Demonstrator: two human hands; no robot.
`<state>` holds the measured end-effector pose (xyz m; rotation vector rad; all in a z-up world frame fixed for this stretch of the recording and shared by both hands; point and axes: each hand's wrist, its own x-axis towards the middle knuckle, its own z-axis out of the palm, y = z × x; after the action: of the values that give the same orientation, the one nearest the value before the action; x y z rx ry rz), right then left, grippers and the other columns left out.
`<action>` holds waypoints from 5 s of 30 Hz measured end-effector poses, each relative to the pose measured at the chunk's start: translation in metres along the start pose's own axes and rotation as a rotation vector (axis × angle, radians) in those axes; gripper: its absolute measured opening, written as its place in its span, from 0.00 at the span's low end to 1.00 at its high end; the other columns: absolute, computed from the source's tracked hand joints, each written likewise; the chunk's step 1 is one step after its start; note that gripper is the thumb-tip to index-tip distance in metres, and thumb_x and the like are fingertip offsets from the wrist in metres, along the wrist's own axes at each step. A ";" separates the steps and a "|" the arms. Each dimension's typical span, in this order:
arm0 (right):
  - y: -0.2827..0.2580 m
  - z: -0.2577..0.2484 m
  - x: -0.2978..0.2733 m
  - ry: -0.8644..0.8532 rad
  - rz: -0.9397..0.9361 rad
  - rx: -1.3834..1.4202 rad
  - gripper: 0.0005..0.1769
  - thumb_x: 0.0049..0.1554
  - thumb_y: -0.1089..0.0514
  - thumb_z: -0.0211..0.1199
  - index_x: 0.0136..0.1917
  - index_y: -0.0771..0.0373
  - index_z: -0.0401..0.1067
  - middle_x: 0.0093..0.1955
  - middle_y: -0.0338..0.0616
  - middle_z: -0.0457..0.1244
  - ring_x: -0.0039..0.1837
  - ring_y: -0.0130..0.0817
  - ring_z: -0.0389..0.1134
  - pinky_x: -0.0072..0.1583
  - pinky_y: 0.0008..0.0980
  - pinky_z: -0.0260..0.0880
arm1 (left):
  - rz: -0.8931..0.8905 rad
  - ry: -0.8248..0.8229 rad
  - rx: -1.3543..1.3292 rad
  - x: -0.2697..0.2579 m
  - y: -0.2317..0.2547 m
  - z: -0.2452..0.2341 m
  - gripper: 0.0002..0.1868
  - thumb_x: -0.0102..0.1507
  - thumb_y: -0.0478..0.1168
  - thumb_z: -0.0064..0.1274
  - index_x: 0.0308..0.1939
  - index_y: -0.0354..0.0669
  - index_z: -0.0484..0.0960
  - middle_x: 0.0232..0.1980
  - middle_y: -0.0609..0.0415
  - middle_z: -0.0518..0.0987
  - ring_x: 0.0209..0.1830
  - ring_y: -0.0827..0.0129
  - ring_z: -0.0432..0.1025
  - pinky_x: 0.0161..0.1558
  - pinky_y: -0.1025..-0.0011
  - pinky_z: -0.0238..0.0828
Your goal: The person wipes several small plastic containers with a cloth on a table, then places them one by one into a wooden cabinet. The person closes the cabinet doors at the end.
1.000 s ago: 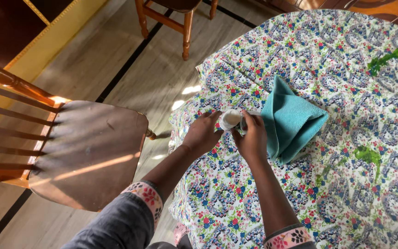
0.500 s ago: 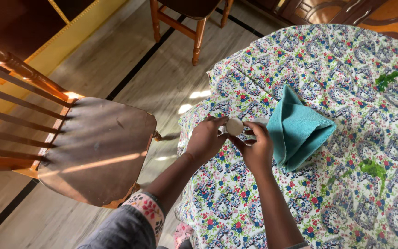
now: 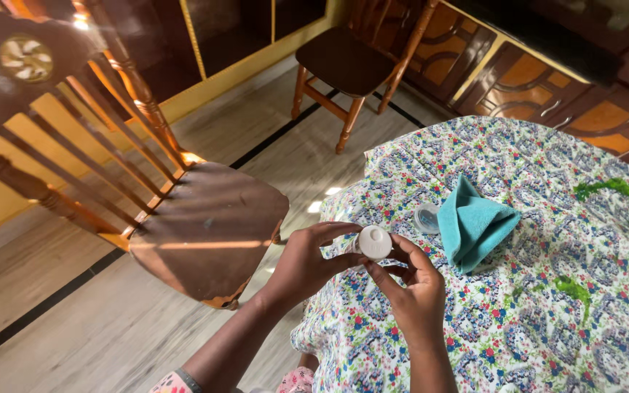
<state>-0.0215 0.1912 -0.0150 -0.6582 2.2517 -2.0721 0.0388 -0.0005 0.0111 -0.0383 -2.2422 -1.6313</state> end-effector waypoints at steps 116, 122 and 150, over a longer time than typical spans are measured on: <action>-0.046 0.658 -1.105 -1.783 -0.841 0.169 0.42 0.47 0.61 0.78 0.71 0.63 0.62 0.64 0.55 0.60 0.60 0.45 0.67 0.59 0.41 0.72 | -1.457 1.548 1.315 -1.223 0.073 -0.092 0.30 0.53 0.30 0.59 0.61 0.42 0.78 0.71 0.28 0.64 0.74 0.34 0.54 0.65 0.36 0.52; -0.062 0.587 -1.055 -1.870 -0.678 0.228 0.31 0.50 0.60 0.73 0.65 0.56 0.68 0.67 0.51 0.54 0.56 0.43 0.67 0.54 0.37 0.76 | -1.230 1.796 1.178 -1.174 0.087 -0.067 0.31 0.51 0.34 0.63 0.60 0.41 0.78 0.68 0.31 0.64 0.71 0.34 0.56 0.65 0.39 0.53; -0.247 0.287 -0.727 -1.446 -0.595 0.184 0.09 0.50 0.61 0.71 0.47 0.59 0.79 0.61 0.45 0.67 0.61 0.35 0.72 0.52 0.34 0.78 | -0.650 1.704 0.973 -0.981 0.217 -0.043 0.16 0.55 0.42 0.65 0.47 0.55 0.87 0.54 0.57 0.83 0.57 0.61 0.75 0.59 0.62 0.69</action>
<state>0.7963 0.1353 -0.0106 -2.0352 1.0372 -1.0331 1.0156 0.2185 -0.0803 1.6676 -1.2414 -0.0816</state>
